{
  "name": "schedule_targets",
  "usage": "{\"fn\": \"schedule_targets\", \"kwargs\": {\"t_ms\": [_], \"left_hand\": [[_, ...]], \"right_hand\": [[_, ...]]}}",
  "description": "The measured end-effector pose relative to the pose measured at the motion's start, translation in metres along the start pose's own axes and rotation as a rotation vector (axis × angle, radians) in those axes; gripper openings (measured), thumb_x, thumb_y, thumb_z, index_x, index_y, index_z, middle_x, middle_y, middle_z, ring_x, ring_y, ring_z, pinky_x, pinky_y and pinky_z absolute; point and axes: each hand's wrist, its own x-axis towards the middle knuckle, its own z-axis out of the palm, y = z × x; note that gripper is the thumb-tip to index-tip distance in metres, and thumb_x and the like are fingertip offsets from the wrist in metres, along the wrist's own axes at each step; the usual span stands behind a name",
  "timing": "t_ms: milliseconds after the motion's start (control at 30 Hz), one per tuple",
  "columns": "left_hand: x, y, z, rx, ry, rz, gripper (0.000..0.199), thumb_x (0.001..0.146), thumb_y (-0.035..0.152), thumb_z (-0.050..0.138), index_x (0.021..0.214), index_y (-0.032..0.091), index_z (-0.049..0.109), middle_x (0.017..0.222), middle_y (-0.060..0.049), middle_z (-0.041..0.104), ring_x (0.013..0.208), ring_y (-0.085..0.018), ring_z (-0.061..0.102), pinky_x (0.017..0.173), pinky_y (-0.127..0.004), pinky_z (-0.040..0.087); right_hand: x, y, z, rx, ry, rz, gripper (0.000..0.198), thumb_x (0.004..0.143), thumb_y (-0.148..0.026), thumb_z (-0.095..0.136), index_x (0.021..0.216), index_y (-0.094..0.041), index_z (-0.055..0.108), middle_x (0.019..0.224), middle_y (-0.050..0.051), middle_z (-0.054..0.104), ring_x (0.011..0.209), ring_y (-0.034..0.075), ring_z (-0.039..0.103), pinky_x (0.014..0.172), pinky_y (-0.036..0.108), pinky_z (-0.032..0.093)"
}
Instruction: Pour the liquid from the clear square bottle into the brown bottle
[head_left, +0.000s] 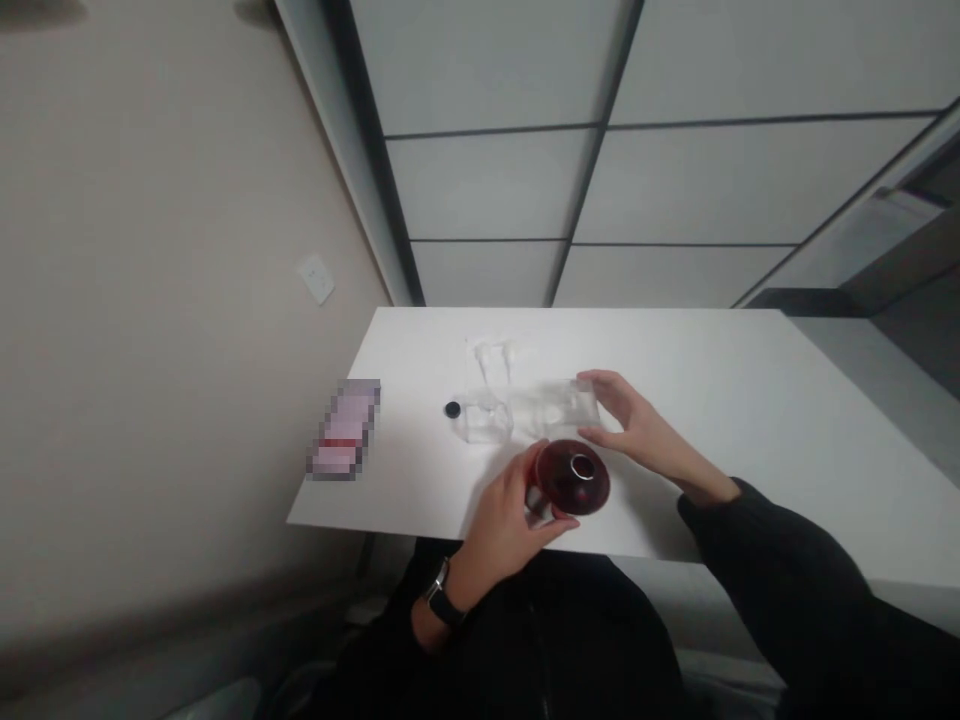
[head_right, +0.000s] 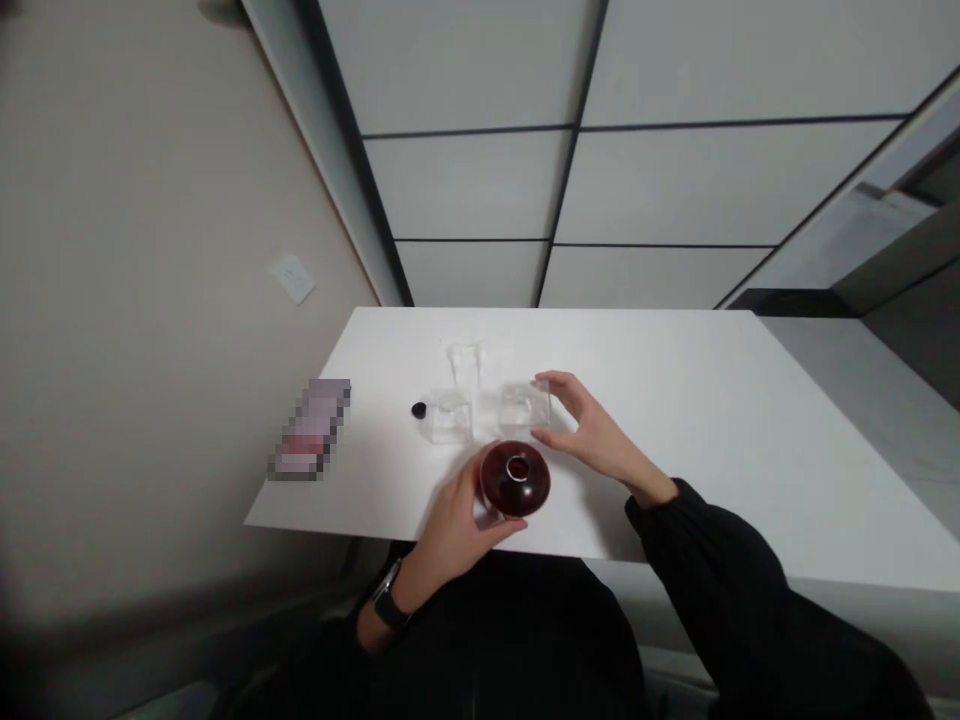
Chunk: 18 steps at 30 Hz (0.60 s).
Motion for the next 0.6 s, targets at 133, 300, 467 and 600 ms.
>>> {"fn": "schedule_targets", "kwargs": {"t_ms": [133,300,467,600], "left_hand": [[-0.001,0.000,-0.002,-0.024,-0.050,-0.022,0.088,0.080,0.027,0.092,0.157,0.030,0.050,0.155,-0.011,0.062,0.141,-0.037,0.063,0.120,-0.056,0.052],[-0.005,-0.005,-0.005,0.030,-0.101,-0.015,0.093,0.080,0.018,0.088,0.160,0.035,0.044,0.155,-0.009,0.062,0.139,-0.035,0.065,0.117,-0.055,0.057],[-0.004,-0.002,-0.010,0.050,-0.156,0.009,0.100,0.078,0.015,0.086,0.161,0.040,0.036,0.157,-0.006,0.060,0.140,-0.032,0.063,0.116,-0.051,0.058],[-0.002,0.003,-0.012,0.055,-0.156,-0.033,0.097,0.078,0.013,0.086,0.158,0.044,0.041,0.155,-0.007,0.057,0.137,-0.032,0.065,0.111,-0.048,0.062]], "right_hand": [[0.025,0.005,0.021,-0.016,-0.108,0.032,0.066,0.083,-0.049,0.084,0.136,-0.029,0.049,0.148,0.014,0.059,0.149,0.032,0.054,0.132,0.056,0.034],[0.022,0.010,0.033,0.091,-0.148,0.101,0.063,0.087,-0.039,0.084,0.138,-0.031,0.049,0.150,0.011,0.059,0.149,0.031,0.054,0.134,0.059,0.031],[0.012,0.004,0.020,0.092,-0.106,0.147,0.076,0.087,-0.037,0.086,0.153,-0.037,0.048,0.165,0.005,0.050,0.160,0.032,0.041,0.137,0.058,0.025],[-0.021,-0.018,0.000,0.061,0.146,0.157,0.061,0.096,-0.041,0.078,0.153,-0.041,0.055,0.165,0.001,0.054,0.160,0.030,0.042,0.136,0.050,0.033]]}}
